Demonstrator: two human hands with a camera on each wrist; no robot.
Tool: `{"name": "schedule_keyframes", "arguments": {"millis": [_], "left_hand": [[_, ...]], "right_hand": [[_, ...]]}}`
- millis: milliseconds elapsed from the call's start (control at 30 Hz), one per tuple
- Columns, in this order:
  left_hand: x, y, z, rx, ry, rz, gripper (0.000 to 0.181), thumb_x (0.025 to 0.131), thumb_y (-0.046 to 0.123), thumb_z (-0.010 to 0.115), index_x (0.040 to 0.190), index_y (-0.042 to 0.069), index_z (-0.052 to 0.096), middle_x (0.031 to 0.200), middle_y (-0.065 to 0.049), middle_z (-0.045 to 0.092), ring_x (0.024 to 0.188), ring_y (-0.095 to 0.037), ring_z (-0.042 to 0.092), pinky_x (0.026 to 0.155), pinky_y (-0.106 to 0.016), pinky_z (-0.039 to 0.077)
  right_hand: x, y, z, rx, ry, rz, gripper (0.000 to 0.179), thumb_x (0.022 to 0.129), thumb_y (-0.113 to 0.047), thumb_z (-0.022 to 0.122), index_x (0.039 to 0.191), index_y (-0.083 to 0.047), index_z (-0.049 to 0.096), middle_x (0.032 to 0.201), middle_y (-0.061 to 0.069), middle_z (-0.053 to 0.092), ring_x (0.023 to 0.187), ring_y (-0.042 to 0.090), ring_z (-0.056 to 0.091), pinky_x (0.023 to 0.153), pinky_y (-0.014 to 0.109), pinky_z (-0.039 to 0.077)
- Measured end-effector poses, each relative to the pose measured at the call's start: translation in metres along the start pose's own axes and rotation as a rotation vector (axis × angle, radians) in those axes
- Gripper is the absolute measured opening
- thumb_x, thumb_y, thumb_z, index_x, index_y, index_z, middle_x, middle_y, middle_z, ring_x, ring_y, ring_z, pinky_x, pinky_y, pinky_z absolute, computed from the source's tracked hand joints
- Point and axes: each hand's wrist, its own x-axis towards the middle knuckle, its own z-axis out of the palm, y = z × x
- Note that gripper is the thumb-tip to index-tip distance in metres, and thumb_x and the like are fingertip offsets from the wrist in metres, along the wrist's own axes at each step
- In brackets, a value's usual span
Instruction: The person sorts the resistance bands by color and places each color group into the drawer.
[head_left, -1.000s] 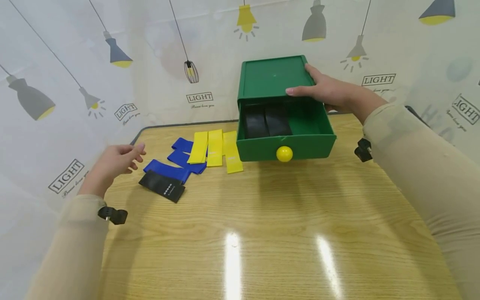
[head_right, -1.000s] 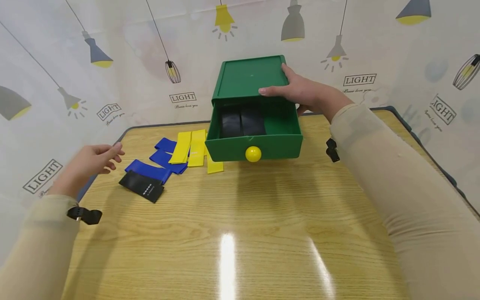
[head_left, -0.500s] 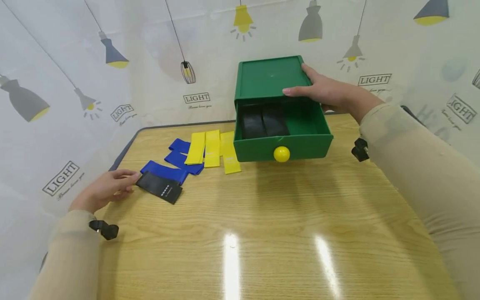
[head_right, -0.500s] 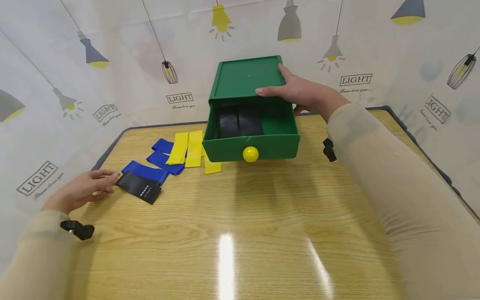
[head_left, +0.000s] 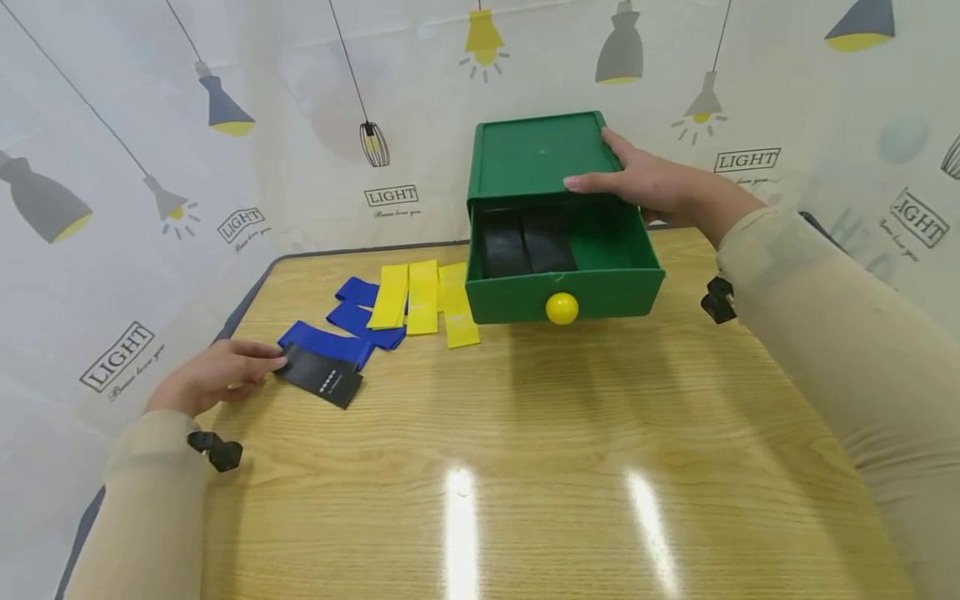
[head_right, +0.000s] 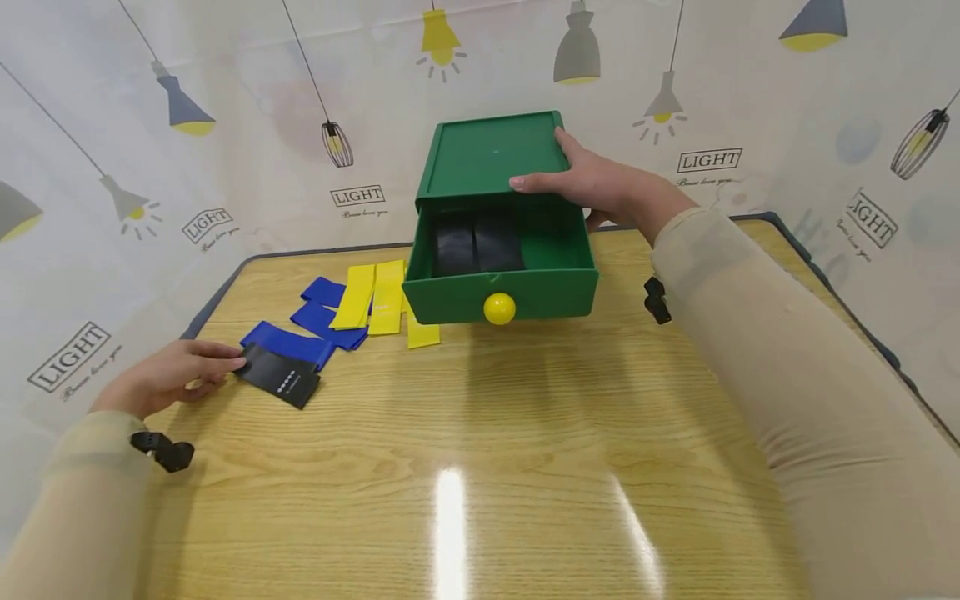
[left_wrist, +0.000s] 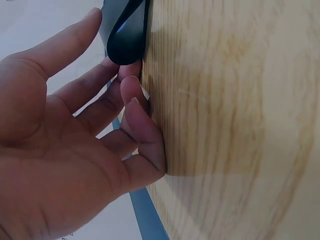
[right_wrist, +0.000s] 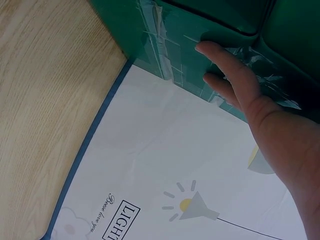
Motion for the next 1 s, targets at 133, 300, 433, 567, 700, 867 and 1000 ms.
{"name": "schedule_keyframes", "arguments": {"millis": [133,300,433,567,700,867,1000], "left_hand": [[-0.0005,0.0019,0.0,-0.003,0.002,-0.011,0.07,0.105,0.038,0.068,0.157,-0.003,0.043,0.101,0.006,0.057,0.086,-0.008,0.054,0.077,-0.027,0.053],[0.0001,0.0038,0.0009,-0.016,0.012,-0.021,0.066,0.104,0.036,0.07,0.154,-0.002,0.046,0.096,0.011,0.057,0.083,-0.006,0.055,0.075,-0.025,0.053],[0.0007,0.0054,0.0005,0.001,0.019,-0.031,0.068,0.104,0.036,0.07,0.155,-0.001,0.045,0.097,0.011,0.057,0.083,-0.007,0.055,0.075,-0.026,0.052],[0.0001,0.0063,0.0003,0.012,0.016,-0.032,0.069,0.105,0.036,0.069,0.157,-0.002,0.043,0.098,0.009,0.057,0.083,-0.008,0.055,0.074,-0.026,0.051],[-0.0008,0.0072,0.0006,0.02,0.017,-0.022,0.07,0.106,0.035,0.067,0.158,-0.003,0.04,0.097,0.008,0.058,0.08,-0.007,0.054,0.072,-0.026,0.05],[-0.0006,0.006,0.0006,0.018,0.016,-0.023,0.068,0.107,0.033,0.065,0.159,-0.003,0.039,0.092,0.007,0.055,0.076,-0.007,0.052,0.07,-0.025,0.049],[-0.0005,0.0033,0.0002,-0.004,0.001,-0.002,0.061,0.109,0.031,0.061,0.154,-0.004,0.039,0.082,0.009,0.052,0.066,-0.006,0.047,0.065,-0.026,0.044]], "right_hand": [[0.0003,-0.0004,0.0001,0.008,-0.003,0.001,0.12,0.094,-0.072,0.065,0.158,-0.049,-0.034,0.18,0.007,-0.019,0.162,0.044,0.022,0.128,0.067,0.027],[-0.0005,0.0003,-0.0006,0.024,-0.012,-0.002,0.119,0.095,-0.07,0.064,0.158,-0.05,-0.034,0.18,0.007,-0.017,0.16,0.045,0.026,0.127,0.067,0.03],[-0.0017,-0.0005,-0.001,0.03,-0.015,-0.002,0.119,0.095,-0.07,0.064,0.158,-0.05,-0.034,0.18,0.006,-0.017,0.16,0.044,0.027,0.127,0.067,0.03],[-0.0024,-0.001,-0.0013,0.028,-0.012,0.0,0.119,0.094,-0.071,0.065,0.158,-0.051,-0.034,0.18,0.006,-0.017,0.16,0.044,0.027,0.128,0.067,0.03],[-0.0018,-0.0006,-0.0022,0.011,0.002,0.003,0.12,0.093,-0.074,0.065,0.158,-0.051,-0.034,0.18,0.006,-0.018,0.161,0.044,0.024,0.128,0.067,0.029],[-0.0011,0.0001,-0.0021,0.013,-0.003,-0.004,0.119,0.094,-0.072,0.064,0.158,-0.05,-0.034,0.18,0.006,-0.018,0.161,0.045,0.025,0.127,0.067,0.03],[-0.0011,-0.0003,-0.0014,0.019,-0.008,-0.004,0.118,0.094,-0.071,0.064,0.158,-0.05,-0.033,0.18,0.006,-0.017,0.16,0.044,0.027,0.127,0.066,0.031]]}}
